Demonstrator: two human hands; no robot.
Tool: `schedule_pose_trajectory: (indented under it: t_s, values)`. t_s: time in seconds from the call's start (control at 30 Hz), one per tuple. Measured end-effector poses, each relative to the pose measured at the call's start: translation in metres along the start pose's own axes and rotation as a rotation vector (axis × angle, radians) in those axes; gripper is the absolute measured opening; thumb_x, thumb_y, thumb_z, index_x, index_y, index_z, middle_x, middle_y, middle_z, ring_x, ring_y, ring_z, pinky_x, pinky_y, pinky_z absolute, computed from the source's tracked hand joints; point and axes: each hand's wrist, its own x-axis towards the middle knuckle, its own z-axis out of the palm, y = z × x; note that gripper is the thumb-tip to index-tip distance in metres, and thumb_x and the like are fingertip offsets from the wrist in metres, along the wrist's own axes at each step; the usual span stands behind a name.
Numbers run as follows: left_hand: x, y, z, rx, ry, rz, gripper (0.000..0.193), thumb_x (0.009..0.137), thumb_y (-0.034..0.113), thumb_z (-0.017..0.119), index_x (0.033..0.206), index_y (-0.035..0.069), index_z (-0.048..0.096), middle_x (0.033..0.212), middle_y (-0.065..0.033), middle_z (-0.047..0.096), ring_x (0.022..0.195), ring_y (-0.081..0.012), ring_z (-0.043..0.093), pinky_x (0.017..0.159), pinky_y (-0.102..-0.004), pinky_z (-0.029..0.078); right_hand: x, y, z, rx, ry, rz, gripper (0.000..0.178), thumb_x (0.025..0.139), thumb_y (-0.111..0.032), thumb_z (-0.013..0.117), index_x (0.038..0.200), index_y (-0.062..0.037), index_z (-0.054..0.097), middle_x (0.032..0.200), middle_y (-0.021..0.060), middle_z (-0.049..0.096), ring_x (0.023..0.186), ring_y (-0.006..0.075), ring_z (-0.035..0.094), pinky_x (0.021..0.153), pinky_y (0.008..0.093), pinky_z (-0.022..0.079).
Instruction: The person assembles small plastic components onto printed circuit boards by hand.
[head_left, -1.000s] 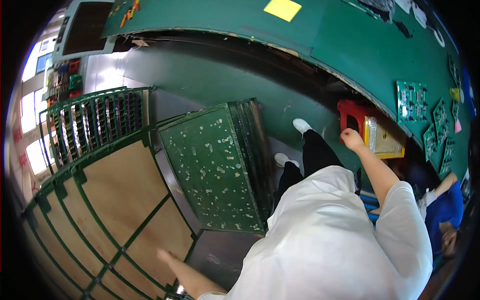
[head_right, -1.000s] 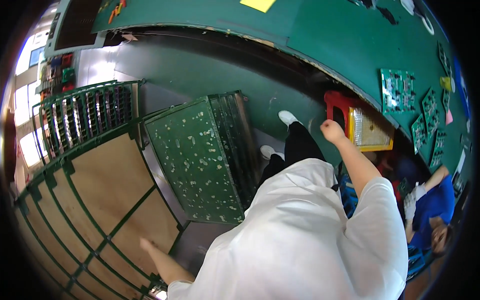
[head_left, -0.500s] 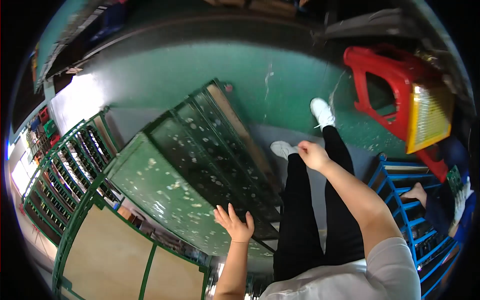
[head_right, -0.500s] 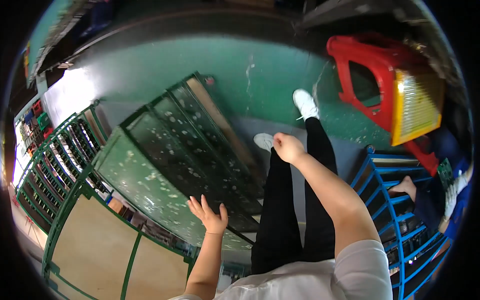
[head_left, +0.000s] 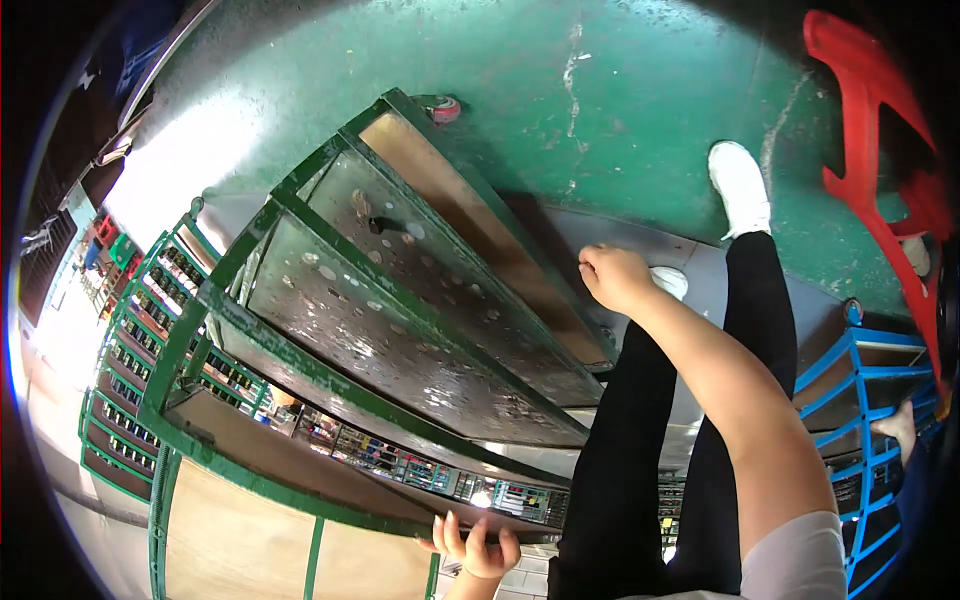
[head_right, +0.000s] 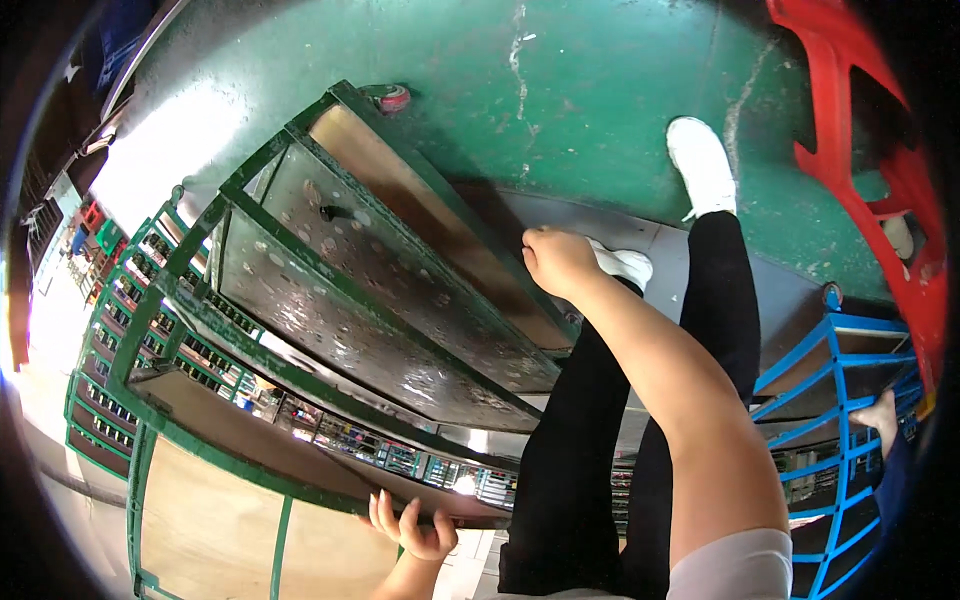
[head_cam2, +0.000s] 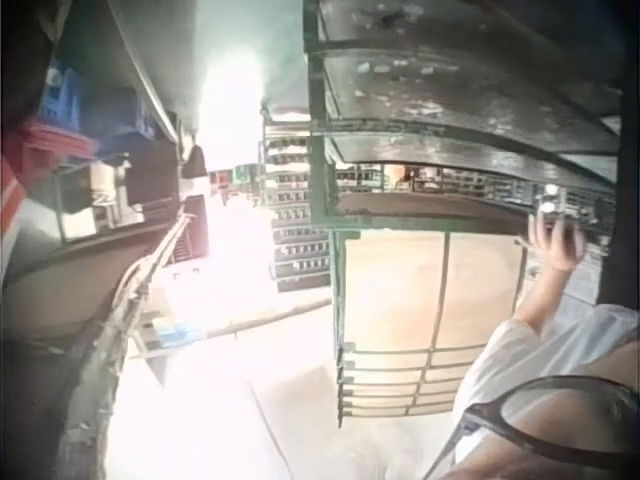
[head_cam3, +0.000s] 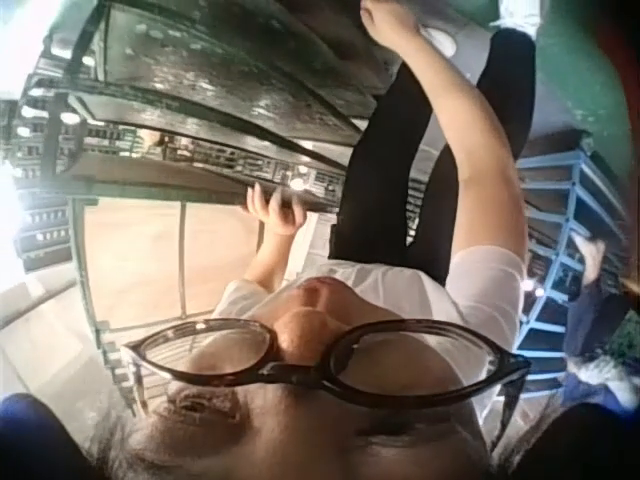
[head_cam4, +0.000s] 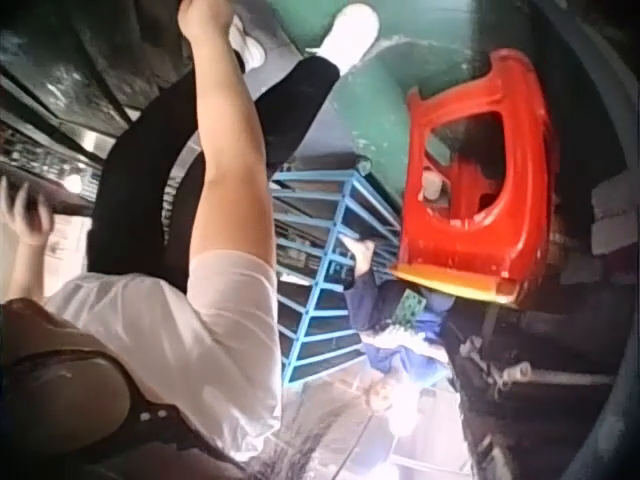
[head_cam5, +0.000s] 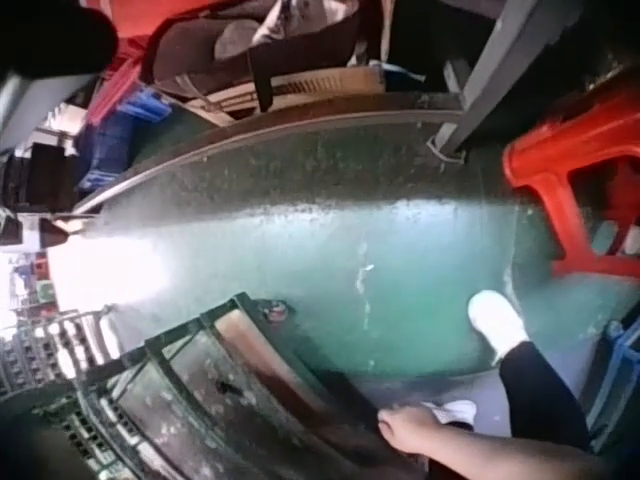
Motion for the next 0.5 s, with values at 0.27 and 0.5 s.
schedule_pose_trajectory:
  t_s: [0.27,0.5]
  values:
    - [0.0,0.0,-0.01,0.027,-0.104,0.002,0.027,0.075,0.028,0.058,0.095,0.013,0.05,0.121,-0.0188,0.041,0.113,-0.0358,0.035,0.101,-0.0551,0.012,0.087,-0.11,-0.012,-0.017,0.279,-0.652,0.014,0.07,-0.019,0.061,0.082,-0.0119,0.059,0.078,0.0015,0.055,0.081,0.0199,0.055,0.073,0.0347,0.042]
    - [0.025,0.012,-0.013,-0.001,-0.105,-0.002,0.028,0.067,0.019,0.067,0.093,0.011,0.059,0.101,-0.014,0.054,0.095,-0.033,0.05,0.084,-0.0444,0.043,0.175,-0.187,0.059,-0.384,0.535,-0.828,0.02,0.08,-0.021,0.05,0.093,-0.0118,0.062,0.095,0.0017,0.055,0.098,0.0193,0.049,0.086,0.0342,0.037]
